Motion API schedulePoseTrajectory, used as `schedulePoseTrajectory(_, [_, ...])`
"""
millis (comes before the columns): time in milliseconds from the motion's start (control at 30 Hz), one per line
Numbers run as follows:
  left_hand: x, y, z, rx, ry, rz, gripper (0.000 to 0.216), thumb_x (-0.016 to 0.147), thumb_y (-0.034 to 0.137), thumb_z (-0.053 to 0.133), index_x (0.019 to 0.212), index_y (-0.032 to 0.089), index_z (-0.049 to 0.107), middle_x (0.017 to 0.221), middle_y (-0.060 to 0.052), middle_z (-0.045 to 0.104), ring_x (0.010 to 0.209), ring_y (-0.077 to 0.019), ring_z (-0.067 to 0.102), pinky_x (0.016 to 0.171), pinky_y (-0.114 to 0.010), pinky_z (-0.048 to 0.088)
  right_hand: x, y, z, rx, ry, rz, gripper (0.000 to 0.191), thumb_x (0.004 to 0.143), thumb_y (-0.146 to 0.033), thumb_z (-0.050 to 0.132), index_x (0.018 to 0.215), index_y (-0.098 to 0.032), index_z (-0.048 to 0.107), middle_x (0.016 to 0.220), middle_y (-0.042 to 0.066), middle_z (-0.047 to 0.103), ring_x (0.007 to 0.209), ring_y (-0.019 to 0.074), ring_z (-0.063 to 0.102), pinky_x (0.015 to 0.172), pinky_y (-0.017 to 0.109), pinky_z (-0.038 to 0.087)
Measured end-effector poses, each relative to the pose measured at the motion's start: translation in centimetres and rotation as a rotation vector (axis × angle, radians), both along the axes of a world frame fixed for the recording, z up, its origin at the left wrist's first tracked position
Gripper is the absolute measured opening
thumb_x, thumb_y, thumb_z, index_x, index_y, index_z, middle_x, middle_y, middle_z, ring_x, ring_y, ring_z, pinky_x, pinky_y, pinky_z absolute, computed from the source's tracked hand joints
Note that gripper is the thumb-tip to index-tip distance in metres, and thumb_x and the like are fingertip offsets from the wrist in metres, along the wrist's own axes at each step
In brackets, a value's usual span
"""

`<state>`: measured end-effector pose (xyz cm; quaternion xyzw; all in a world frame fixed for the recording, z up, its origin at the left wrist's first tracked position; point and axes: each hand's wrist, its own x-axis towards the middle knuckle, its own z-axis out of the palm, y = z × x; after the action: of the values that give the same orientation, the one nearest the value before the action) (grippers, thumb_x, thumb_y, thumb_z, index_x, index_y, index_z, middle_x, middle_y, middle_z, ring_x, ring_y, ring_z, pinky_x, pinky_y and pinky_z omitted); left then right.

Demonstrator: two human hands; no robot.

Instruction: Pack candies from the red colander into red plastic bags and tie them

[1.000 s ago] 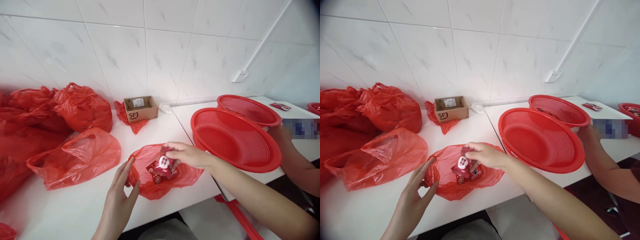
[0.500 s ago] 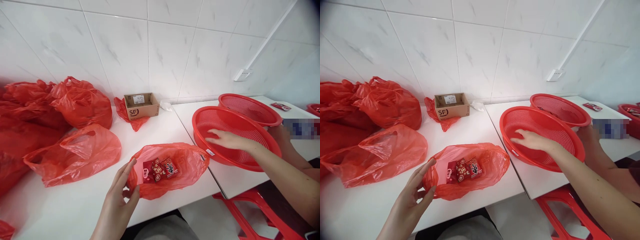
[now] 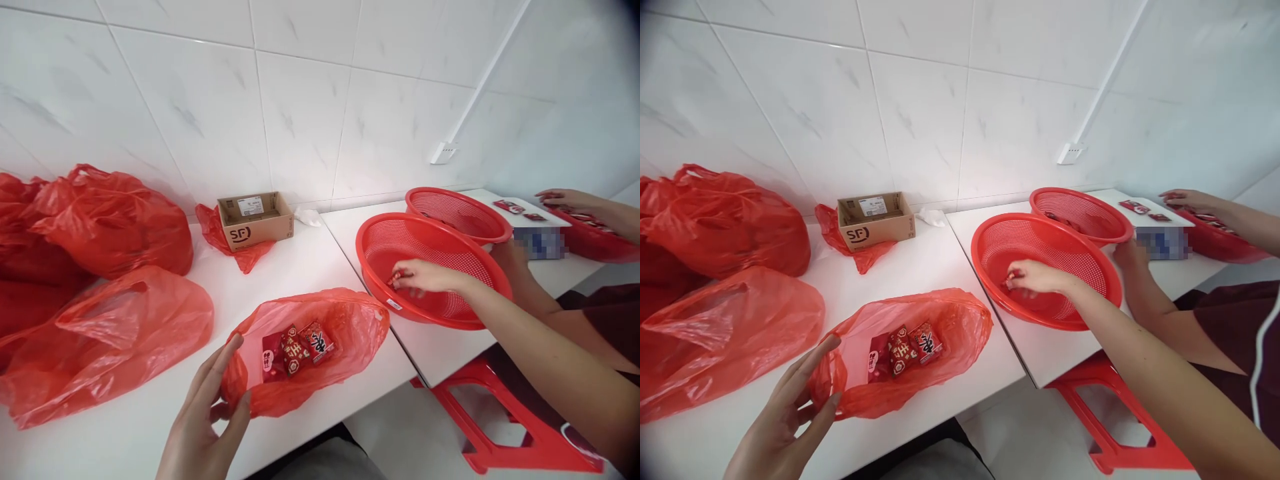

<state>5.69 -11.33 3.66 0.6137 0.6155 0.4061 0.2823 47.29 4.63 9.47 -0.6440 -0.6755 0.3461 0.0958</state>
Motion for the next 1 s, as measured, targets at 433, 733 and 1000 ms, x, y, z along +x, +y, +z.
schedulePoseTrajectory(433, [1.3,-0.4,1.1,-0.049,-0.088,0.083,0.052,0.087,0.039,0.055,0.139,0.042,0.047,0.143,0.002,0.047,0.113,-0.0211,0.058,0.073,-0.023,0.059,-9.5,-3.5,4.3,-0.296,0.705,0.163,0.033,0.092,-0.036,0.056,0.117,-0.016,0.063,0.111,0.012,0.068,0.072,0.0152,0.071,0.058,0.024,0.058])
schedulePoseTrajectory(733, [0.2,-0.4,0.0,-0.02,-0.007,0.022,0.054,0.089,0.034,0.053,0.141,0.044,0.042,0.145,0.001,0.044,0.115,-0.0202,0.057,0.076,-0.022,0.059,-14.3,-5.9,-0.5,0.191,0.312,0.424,0.036,0.09,-0.018,0.049,0.123,-0.025,0.064,0.132,0.005,0.062,0.122,0.0223,0.057,0.106,0.042,0.044])
schedulePoseTrajectory(1000, [0.6,-0.3,0.3,-0.025,-0.035,0.033,0.054,0.088,0.036,0.054,0.14,0.042,0.044,0.144,0.0,0.047,0.109,-0.0195,0.06,0.074,-0.023,0.059,-5.3,-3.1,1.8,0.35,0.085,0.005,0.03,0.09,-0.034,0.05,0.114,-0.025,0.065,0.12,0.007,0.067,0.108,0.0239,0.065,0.091,0.04,0.053])
